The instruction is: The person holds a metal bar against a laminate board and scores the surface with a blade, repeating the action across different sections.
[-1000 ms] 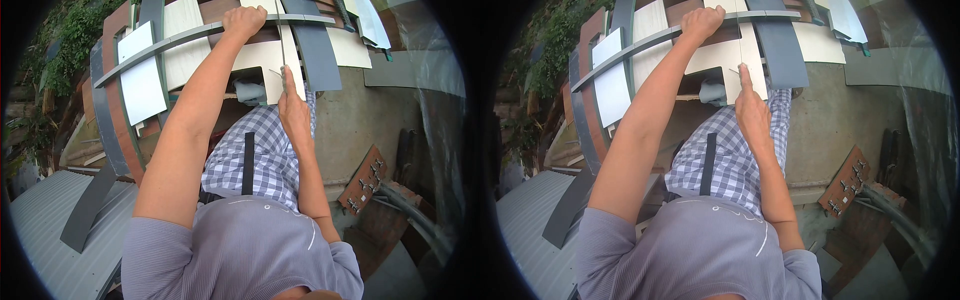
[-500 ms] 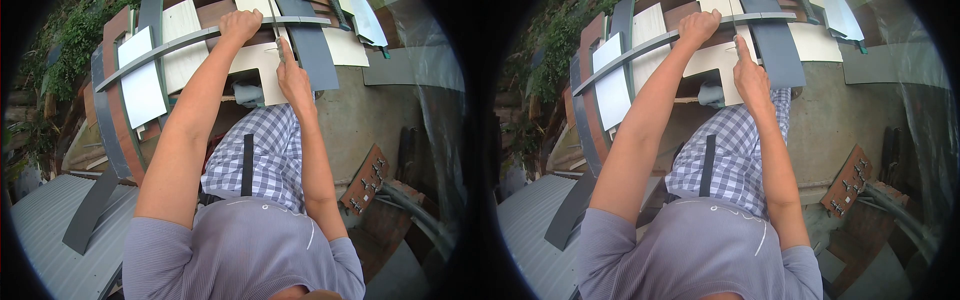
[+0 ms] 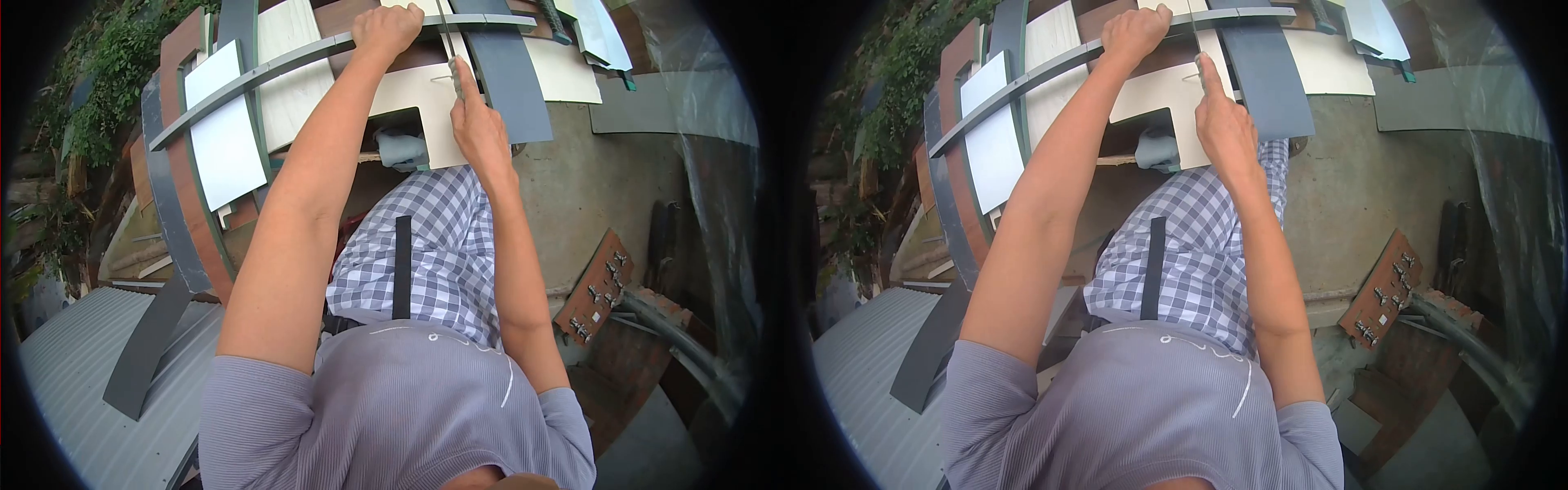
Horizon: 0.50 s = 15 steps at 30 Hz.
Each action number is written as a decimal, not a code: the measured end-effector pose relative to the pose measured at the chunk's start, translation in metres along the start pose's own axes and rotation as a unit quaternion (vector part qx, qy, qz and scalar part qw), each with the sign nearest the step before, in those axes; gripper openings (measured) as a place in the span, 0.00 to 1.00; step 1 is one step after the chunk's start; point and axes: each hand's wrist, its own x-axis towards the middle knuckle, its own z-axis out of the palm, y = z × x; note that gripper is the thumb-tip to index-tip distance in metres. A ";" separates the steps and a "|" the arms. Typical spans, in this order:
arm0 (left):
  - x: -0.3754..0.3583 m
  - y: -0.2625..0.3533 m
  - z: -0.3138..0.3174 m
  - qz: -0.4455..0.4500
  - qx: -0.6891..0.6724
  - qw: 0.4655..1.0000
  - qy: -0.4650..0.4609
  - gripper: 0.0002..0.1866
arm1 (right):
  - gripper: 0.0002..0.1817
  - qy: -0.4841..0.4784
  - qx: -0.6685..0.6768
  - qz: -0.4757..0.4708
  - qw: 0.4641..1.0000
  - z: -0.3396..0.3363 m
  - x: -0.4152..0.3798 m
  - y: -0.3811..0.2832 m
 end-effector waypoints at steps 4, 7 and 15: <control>0.002 0.004 -0.005 -0.028 0.024 0.998 -0.044 0.30 | 0.30 0.023 -0.011 -0.023 0.999 0.005 0.028 -0.001; -0.006 0.007 -0.009 -0.002 -0.022 1.000 -0.004 0.27 | 0.30 0.036 -0.010 -0.032 0.999 0.007 0.022 0.002; -0.001 0.002 -0.006 -0.011 -0.026 0.999 -0.020 0.28 | 0.35 -0.007 -0.001 0.005 1.000 0.001 -0.066 0.006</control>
